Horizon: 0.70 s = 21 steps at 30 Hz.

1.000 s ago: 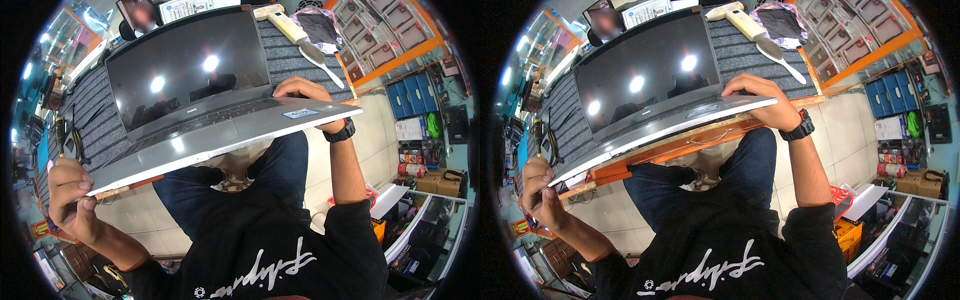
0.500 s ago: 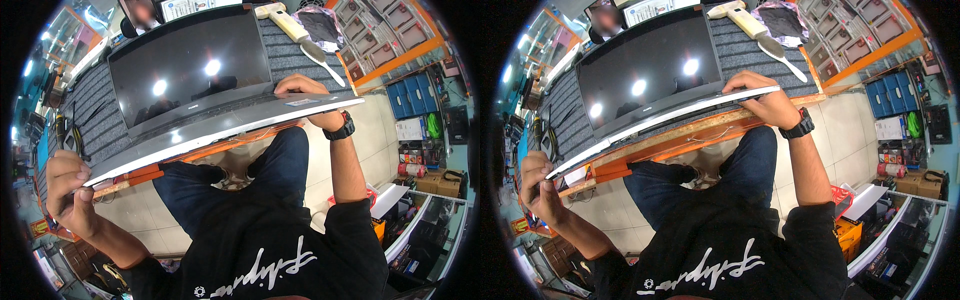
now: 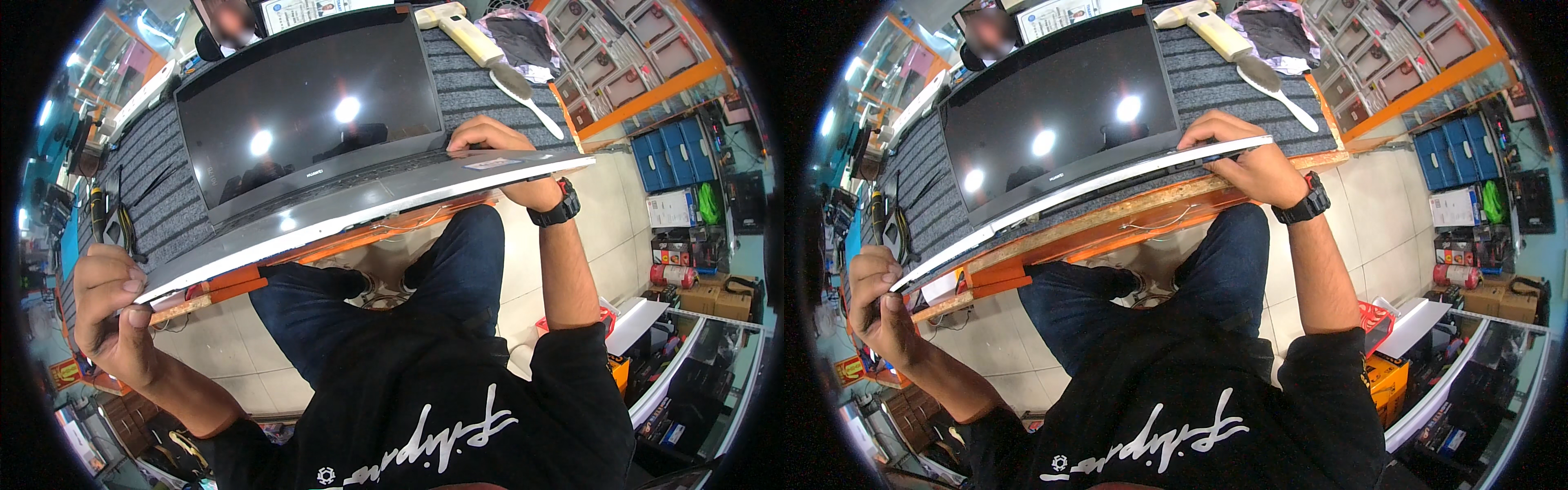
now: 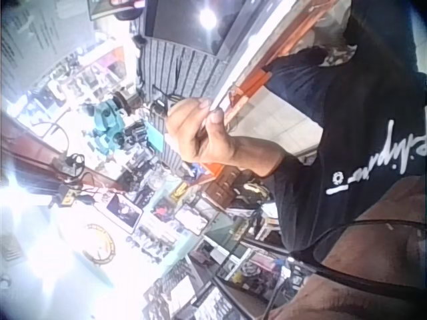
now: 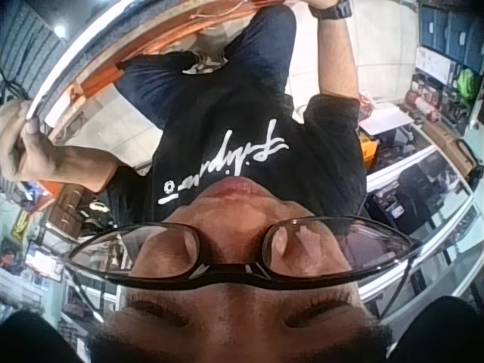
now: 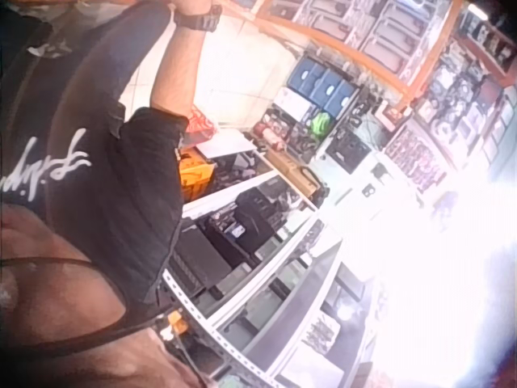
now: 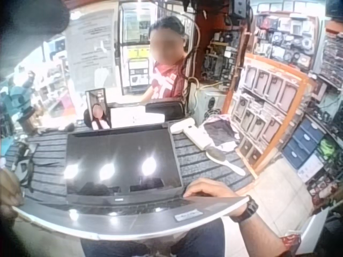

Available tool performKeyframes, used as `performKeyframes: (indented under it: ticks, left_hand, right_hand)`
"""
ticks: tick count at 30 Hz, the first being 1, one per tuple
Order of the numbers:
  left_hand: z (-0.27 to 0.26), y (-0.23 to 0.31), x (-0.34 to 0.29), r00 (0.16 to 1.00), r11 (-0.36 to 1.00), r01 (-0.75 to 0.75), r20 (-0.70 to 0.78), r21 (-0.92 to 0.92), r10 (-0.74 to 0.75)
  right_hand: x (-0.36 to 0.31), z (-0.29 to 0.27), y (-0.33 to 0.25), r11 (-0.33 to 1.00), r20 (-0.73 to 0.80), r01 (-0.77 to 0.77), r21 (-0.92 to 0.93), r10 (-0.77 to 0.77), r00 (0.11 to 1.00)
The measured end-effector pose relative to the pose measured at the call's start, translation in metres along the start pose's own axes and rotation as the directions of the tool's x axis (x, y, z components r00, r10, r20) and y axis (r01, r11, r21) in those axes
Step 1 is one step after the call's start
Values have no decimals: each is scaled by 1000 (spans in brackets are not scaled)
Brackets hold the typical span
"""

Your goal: The person cleans a laptop battery with a cloth, places it into the open laptop chassis, secures it with a screwdriver, reconnects the battery cable, and closes the laptop.

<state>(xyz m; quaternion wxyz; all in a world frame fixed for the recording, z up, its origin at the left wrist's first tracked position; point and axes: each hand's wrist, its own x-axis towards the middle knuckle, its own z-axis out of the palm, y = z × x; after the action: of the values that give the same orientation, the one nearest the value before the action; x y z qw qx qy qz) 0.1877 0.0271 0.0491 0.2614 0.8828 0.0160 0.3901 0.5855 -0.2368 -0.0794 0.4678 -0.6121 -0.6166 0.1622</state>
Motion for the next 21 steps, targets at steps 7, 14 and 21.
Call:
performKeyframes:
  ticks: [7,14,21]
  left_hand:
    - [2,1,2,1000,1000,1,5,-13,-1]
    - [-1,6,-5,1000,999,-27,11,-43,28]
    - [7,18,-3,1000,996,22,16,-91,-21]
  right_hand:
    - [-6,-10,6,924,-88,-87,372,128,988]
    - [34,1,0,880,-281,-230,416,365,888]
    - [59,20,2,707,-148,-317,632,512,846]
